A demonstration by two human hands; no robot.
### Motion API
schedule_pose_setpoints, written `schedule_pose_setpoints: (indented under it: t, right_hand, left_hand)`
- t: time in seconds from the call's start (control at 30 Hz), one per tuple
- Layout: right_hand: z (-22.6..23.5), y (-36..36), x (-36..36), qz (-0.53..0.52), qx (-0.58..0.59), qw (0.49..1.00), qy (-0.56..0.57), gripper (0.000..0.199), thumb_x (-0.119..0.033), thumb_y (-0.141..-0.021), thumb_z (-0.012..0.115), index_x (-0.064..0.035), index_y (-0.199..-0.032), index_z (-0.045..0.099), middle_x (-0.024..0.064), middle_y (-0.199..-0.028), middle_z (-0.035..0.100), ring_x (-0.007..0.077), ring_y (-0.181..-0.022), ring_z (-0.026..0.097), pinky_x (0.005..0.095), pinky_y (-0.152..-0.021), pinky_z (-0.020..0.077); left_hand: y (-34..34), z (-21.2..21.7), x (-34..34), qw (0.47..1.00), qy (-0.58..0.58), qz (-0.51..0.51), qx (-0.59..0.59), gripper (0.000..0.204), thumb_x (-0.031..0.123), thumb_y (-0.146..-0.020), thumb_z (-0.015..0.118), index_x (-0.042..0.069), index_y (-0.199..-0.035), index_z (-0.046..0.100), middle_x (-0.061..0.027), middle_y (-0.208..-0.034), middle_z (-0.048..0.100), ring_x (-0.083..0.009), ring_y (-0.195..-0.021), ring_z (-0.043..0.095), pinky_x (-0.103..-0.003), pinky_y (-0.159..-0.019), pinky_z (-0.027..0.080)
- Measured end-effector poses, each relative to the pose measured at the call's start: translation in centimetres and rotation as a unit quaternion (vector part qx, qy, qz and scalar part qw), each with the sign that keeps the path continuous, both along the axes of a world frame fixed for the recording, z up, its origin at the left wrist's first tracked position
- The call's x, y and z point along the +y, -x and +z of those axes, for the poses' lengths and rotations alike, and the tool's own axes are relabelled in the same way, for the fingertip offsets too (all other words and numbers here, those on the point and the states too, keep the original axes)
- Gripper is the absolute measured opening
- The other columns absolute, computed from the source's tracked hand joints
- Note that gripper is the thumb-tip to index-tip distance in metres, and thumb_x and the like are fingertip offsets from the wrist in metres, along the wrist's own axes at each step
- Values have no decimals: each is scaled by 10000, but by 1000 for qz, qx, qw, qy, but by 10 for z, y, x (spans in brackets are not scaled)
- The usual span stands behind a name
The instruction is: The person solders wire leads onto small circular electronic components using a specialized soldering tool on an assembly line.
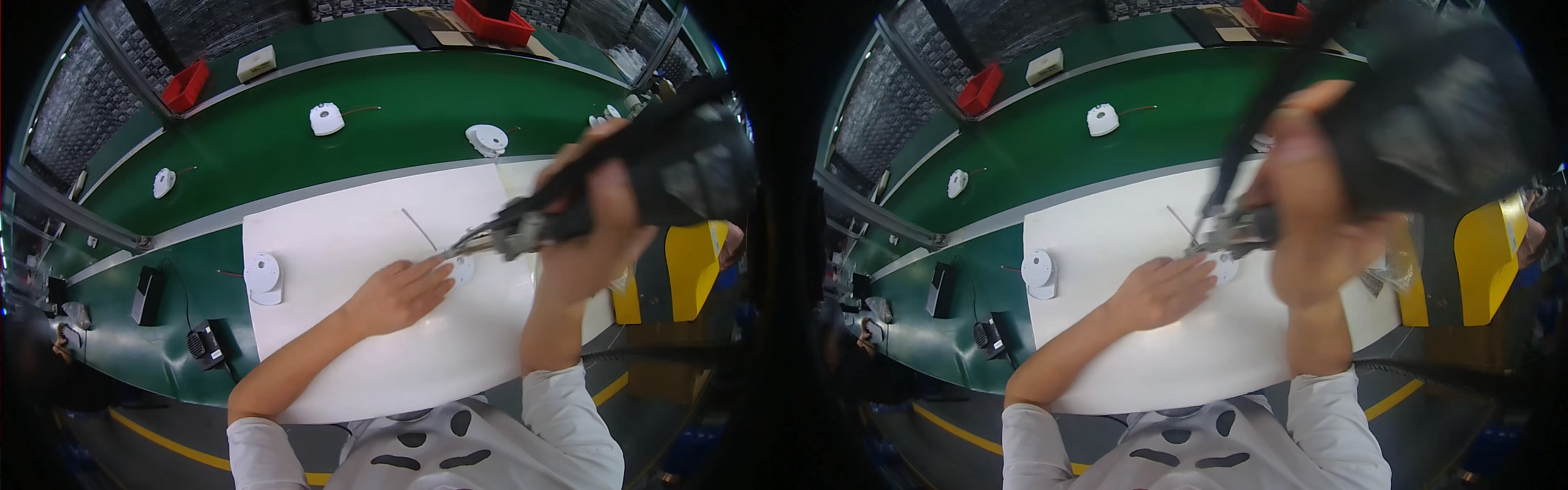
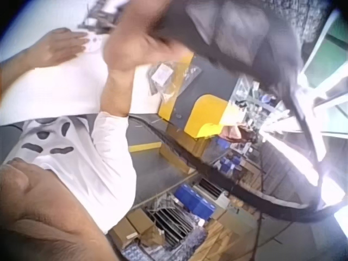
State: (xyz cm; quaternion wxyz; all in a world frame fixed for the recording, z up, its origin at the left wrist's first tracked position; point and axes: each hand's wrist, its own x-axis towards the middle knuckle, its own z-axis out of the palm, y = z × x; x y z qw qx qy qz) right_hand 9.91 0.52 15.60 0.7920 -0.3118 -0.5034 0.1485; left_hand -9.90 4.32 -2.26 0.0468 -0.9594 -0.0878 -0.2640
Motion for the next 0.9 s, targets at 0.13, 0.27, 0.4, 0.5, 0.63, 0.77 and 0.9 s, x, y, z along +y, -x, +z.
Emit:
schedule_pose_setpoints:
  t: [0.13,0.27,0.4,0.5,0.63,0.77,0.9]
  right_hand:
    - [8,-28,-10,-244,-5,969,-44,407,-292,-952,503,37,-1190,494,58,-715,473,138,-576,454,304,-598,415]
    - [9,-38,-11,-230,52,971,-28,393,-216,-895,632,100,-1127,640,90,-679,568,160,-579,517,314,-647,467]
    - [25,-37,-9,-128,22,989,-71,312,-136,-835,679,95,-1045,674,106,-679,609,142,-540,533,250,-570,456]
    - [20,-47,-6,-136,22,990,-40,266,-122,-841,662,79,-1015,650,118,-759,630,138,-541,534,247,-544,445]
    - [20,-43,-5,-141,9,990,-30,270,-105,-841,648,88,-1029,628,152,-926,644,137,-560,550,250,-531,446]
    - [20,-40,-7,-139,27,989,-30,266,-116,-841,655,82,-1019,652,138,-885,656,134,-534,546,242,-532,450]
    - [20,-29,-8,-185,21,983,-10,241,-142,-823,697,41,-981,695,116,-830,678,143,-492,566,237,-494,458]
  left_hand:
    - [-12,18,45,972,120,200,23,749,339,-906,714,67,-1525,390,-224,-1629,255,-388,-1512,249,-527,-1164,299]
    - [2,24,146,949,39,311,-30,725,408,-949,636,60,-1534,385,-284,-1579,322,-440,-1443,349,-533,-1119,353]
    - [27,45,232,888,-83,449,42,504,124,-791,744,3,-1263,614,-163,-1185,626,-318,-1102,586,-430,-881,507]
    - [26,39,263,895,-114,417,110,294,101,-792,719,7,-1071,711,-154,-1035,660,-304,-1030,629,-433,-829,536]
    - [34,41,267,900,-112,412,89,198,128,-803,718,-15,-936,750,-157,-881,708,-313,-857,693,-430,-746,568]
    - [26,73,208,886,115,418,-163,243,73,-784,704,-68,-979,729,-144,-771,742,-264,-686,723,-353,-684,573]
    - [37,62,134,761,479,343,-272,245,28,-817,741,-45,-1044,683,-108,-761,741,-151,-702,715,-280,-663,559]
